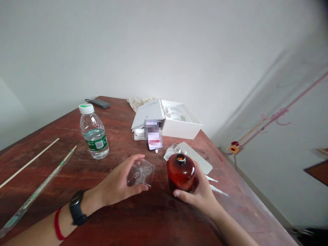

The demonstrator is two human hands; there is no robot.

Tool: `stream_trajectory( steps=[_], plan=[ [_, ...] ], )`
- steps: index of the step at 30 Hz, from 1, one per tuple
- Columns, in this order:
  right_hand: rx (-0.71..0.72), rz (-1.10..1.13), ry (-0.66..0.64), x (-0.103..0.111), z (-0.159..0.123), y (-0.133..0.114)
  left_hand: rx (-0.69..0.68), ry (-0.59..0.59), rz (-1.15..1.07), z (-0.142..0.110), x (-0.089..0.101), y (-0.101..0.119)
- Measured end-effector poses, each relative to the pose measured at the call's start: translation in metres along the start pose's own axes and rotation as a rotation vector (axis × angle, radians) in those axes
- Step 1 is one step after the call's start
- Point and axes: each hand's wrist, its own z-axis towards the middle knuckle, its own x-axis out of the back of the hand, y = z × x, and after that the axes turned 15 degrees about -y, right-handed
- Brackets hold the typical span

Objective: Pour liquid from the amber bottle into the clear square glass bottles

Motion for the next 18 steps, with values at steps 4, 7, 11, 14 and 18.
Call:
stream_trajectory(
  steps=[4,7,11,14,18],
  plan=[
    [-0.002,0.044,0.029,-0.0055,0.0014,-0.0034,0.012,-0.01,-0.002,-0.0004,0.0021,0.0001],
    [-0.008,0.05,0.039,-0.0071,0.0012,-0.0071,0.01,-0.015,-0.003,0.0001,0.0025,-0.0001],
    [-0.017,0.023,0.06,-0.0072,0.0002,-0.0101,0.017,-0.021,-0.015,0.0015,0.0027,0.0004],
    [-0.024,0.0,0.071,-0.0068,-0.0003,-0.0092,0.012,-0.014,-0.025,0.002,0.0028,0.0018],
    [-0.037,-0.003,0.073,-0.0065,0.0002,-0.0081,0.007,-0.005,-0.036,0.0017,0.0036,0.0072]
  ],
)
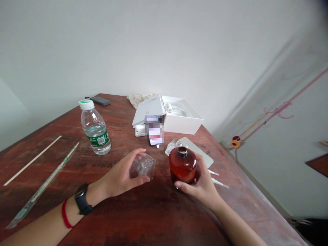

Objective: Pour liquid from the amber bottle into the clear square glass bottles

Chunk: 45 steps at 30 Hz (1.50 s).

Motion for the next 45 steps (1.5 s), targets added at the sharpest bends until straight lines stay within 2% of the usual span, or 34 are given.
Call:
stream_trajectory(
  steps=[7,22,31,45],
  plan=[
    [0.05,0.005,-0.032,0.0,0.002,-0.002,0.02,0.002,0.004,0.0,0.003,0.009],
    [-0.006,-0.053,-0.077,0.001,0.002,0.002,-0.02,0.027,0.144,-0.001,0.005,0.013],
    [-0.03,-0.046,-0.098,0.002,0.003,0.001,-0.057,-0.028,0.163,-0.001,0.008,0.014],
    [-0.029,-0.078,-0.137,0.002,0.003,0.006,-0.033,-0.077,0.143,-0.002,0.009,0.021]
  ],
)
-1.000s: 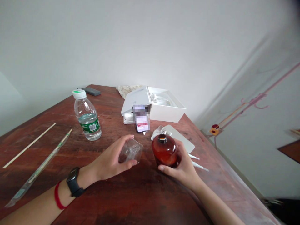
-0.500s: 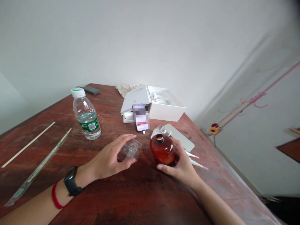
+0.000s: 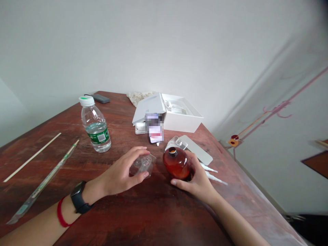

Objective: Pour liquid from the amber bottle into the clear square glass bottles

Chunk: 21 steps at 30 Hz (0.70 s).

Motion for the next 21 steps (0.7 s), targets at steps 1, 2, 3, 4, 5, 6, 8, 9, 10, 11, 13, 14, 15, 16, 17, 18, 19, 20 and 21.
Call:
stream_trajectory(
  steps=[1,2,3,4,5,6,8,9,10,11,13,14,15,16,17,18,19,20,21],
  plan=[
    [0.0,-0.001,-0.003,0.0,-0.0001,0.0003,0.0,0.001,-0.004,-0.0001,0.0001,0.0003],
    [0.0,-0.003,-0.005,0.0001,-0.0001,0.0003,-0.001,0.002,-0.008,-0.0001,0.0002,0.0004],
    [0.001,-0.005,-0.007,0.0002,-0.0002,0.0003,-0.002,0.003,-0.011,0.0001,0.0001,0.0003],
    [0.003,-0.009,-0.008,0.0004,-0.0003,0.0002,-0.002,0.004,-0.015,0.0004,0.0001,0.0],
    [0.005,-0.012,-0.011,0.0005,-0.0004,0.0001,-0.003,0.004,-0.018,0.0007,0.0,-0.0004],
    [0.007,-0.017,-0.013,0.0007,-0.0005,-0.0001,-0.004,0.002,-0.02,0.001,-0.0001,-0.0009],
    [0.014,-0.026,-0.012,0.0009,-0.0007,-0.0002,-0.007,0.0,-0.026,0.0017,-0.0002,-0.0018],
    [0.018,-0.03,-0.011,0.001,-0.0008,-0.0003,-0.01,-0.002,-0.03,0.0019,-0.0002,-0.0021],
    [0.024,-0.034,-0.009,0.0011,-0.0009,-0.0003,-0.016,-0.003,-0.035,0.002,-0.0001,-0.0022],
    [0.029,-0.038,-0.008,0.0012,-0.0009,-0.0003,-0.021,-0.005,-0.042,0.0021,0.0,-0.0021],
    [0.036,-0.044,-0.011,0.0014,-0.0008,-0.0005,-0.022,-0.008,-0.06,0.002,-0.0001,-0.0018],
    [0.038,-0.048,-0.013,0.0015,-0.0006,-0.0007,-0.016,-0.009,-0.068,0.0019,-0.0004,-0.0018],
    [0.039,-0.051,-0.017,0.0017,-0.0004,-0.0008,-0.003,-0.009,-0.076,0.0018,-0.001,-0.002],
    [0.04,-0.054,-0.022,0.002,-0.0003,-0.0008,0.014,-0.006,-0.085,0.0017,-0.002,-0.0024],
    [0.04,-0.057,-0.028,0.0024,-0.0002,-0.0007,0.032,-0.001,-0.095,0.0017,-0.0033,-0.0031],
    [0.041,-0.063,-0.032,0.0029,-0.0002,-0.0005,0.046,0.007,-0.109,0.0017,-0.0048,-0.0039],
    [0.042,-0.072,-0.036,0.0035,-0.0003,-0.0001,0.052,0.016,-0.127,0.0018,-0.0063,-0.0047],
    [0.042,-0.085,-0.04,0.0042,-0.0006,0.0005,0.051,0.025,-0.148,0.002,-0.0079,-0.0053],
    [0.042,-0.101,-0.043,0.005,-0.0009,0.0011,0.047,0.033,-0.167,0.0022,-0.0093,-0.0056]
  ],
)
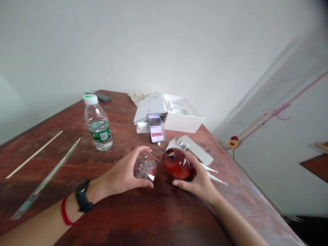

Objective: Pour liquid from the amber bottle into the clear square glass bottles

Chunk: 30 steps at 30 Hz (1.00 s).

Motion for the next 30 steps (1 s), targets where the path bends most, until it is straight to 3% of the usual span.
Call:
stream_trajectory(
  steps=[7,16,30],
  plan=[
    [-0.018,-0.06,-0.028,0.005,-0.003,0.0,-0.032,0.019,-0.075,0.0,-0.003,0.008],
    [-0.051,-0.131,-0.139,0.015,-0.017,-0.024,-0.148,0.013,-0.112,-0.002,-0.002,0.021],
    [-0.159,-0.24,-0.23,0.026,-0.032,-0.051,-0.188,-0.042,-0.122,-0.001,-0.006,0.013]
  ],
)
